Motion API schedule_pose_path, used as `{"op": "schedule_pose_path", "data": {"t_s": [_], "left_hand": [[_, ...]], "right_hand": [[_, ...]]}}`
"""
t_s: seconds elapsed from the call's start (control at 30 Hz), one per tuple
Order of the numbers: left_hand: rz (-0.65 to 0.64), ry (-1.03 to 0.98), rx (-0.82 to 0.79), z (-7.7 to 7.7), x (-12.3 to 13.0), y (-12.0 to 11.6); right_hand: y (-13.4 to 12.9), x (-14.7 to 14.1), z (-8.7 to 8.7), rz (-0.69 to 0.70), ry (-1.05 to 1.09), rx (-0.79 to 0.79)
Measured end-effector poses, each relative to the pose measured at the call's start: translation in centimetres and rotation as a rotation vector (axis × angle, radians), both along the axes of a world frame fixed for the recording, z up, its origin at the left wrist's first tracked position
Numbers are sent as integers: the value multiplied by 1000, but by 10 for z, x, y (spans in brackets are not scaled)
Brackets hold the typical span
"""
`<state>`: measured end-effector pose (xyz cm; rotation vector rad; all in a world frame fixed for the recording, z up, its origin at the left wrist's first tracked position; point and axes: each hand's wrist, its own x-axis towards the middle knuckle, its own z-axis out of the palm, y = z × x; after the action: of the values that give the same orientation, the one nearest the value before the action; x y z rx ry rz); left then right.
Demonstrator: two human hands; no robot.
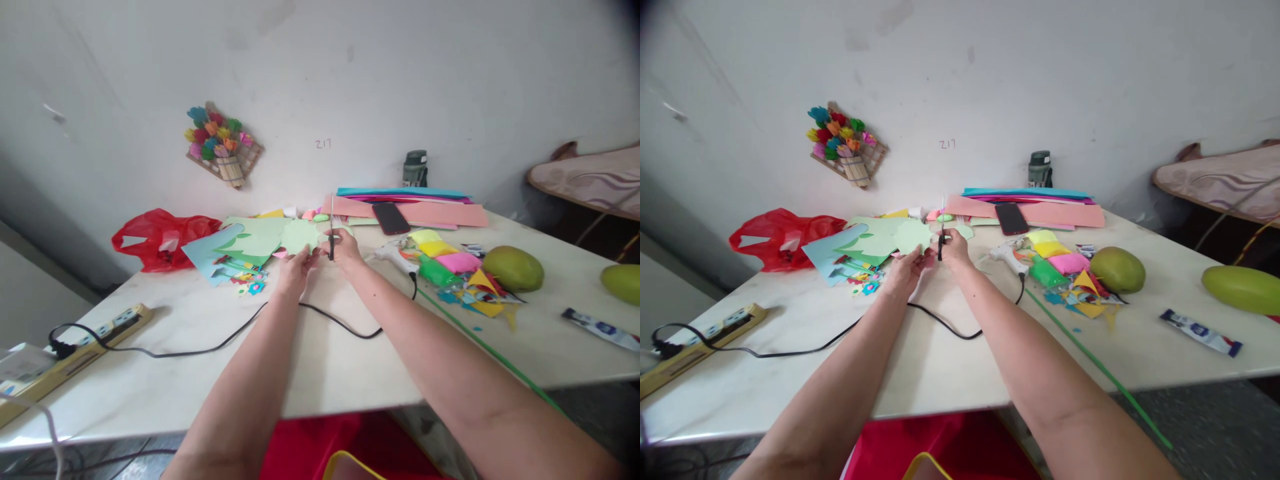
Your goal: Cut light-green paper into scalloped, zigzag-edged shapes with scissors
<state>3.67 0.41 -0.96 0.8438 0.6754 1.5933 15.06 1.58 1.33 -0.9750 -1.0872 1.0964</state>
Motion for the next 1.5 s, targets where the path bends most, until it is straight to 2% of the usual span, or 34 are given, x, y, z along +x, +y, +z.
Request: {"op": "schedule_pose_path", "data": {"t_s": [0.23, 0.43, 0.6, 0.87, 1.03, 1.2, 1.5], "left_hand": [[167, 10, -15, 0, -21, 8], [188, 84, -17, -3, -30, 12], [267, 94, -21, -4, -35, 15], [253, 115, -4, -2, -41, 13], [162, 111, 29, -3, -41, 12], [107, 117, -4, 0, -39, 8], [32, 107, -12, -5, -43, 13]], "right_hand": [[3, 18, -3, 214, -148, -125], [5, 47, 2, 552, -545, -85], [7, 68, 11, 714, -793, -94], [0, 76, 19, 794, -875, -124], [0, 69, 15, 812, -866, -116], [4, 66, 11, 815, -920, -107], [-5, 59, 17, 797, -944, -73]]}}
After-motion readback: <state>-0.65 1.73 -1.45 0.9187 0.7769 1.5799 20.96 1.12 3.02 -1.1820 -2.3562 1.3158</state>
